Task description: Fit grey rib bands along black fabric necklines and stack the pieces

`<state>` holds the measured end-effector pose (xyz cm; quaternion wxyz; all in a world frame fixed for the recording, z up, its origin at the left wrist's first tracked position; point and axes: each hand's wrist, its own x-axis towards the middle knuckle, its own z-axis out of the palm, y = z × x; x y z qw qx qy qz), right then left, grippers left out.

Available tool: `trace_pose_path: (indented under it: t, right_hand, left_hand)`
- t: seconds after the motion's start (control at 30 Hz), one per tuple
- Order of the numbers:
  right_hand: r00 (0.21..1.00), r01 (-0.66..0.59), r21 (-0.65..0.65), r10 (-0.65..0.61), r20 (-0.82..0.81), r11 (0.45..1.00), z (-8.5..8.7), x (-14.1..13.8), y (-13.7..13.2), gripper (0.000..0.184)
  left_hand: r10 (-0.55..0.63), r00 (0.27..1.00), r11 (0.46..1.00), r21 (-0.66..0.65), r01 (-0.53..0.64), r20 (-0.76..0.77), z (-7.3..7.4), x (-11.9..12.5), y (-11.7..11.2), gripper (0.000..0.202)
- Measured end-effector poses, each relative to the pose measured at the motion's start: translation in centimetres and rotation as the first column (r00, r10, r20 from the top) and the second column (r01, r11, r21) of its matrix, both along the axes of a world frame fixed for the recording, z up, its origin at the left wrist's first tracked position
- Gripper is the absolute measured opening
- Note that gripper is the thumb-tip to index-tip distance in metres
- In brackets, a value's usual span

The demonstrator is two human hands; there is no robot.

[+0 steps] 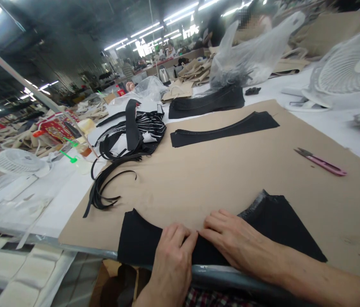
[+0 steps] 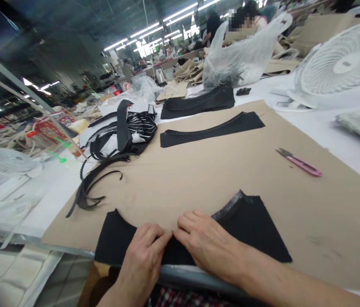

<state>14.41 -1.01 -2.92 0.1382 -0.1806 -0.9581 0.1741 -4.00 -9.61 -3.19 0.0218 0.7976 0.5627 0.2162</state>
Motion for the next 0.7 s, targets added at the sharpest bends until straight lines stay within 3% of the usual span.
trace_pose_path:
  t: [0.17, 0.33, 0.47, 0.7]
  right_hand:
    - [0.998, -0.056, 0.075, 0.057, -0.018, 0.996, -0.5, 0.2, 0.0, 0.022]
    - [0.997, -0.079, 0.127, 0.076, 0.029, 0.989, -0.4, 0.4, 0.0, 0.021]
    - [0.995, -0.101, 0.151, 0.098, 0.028, 0.983, -0.1, 0.6, 0.1, 0.021]
    - [0.995, -0.104, 0.075, 0.103, 0.018, 0.992, 0.1, 0.5, 0.3, 0.025]
  left_hand:
    - [-0.016, 0.991, 0.963, 0.263, 0.050, -0.130, -1.4, -0.1, -0.8, 0.034]
    - [-0.004, 0.991, 0.926, 0.373, 0.053, -0.130, -2.9, -0.1, -1.8, 0.037]
    - [0.004, 0.998, 0.942, 0.336, 0.018, -0.067, -3.1, -0.3, -2.5, 0.045]
    - [0.094, 0.996, 0.984, 0.156, -0.091, -0.008, -1.6, -0.9, -2.7, 0.043]
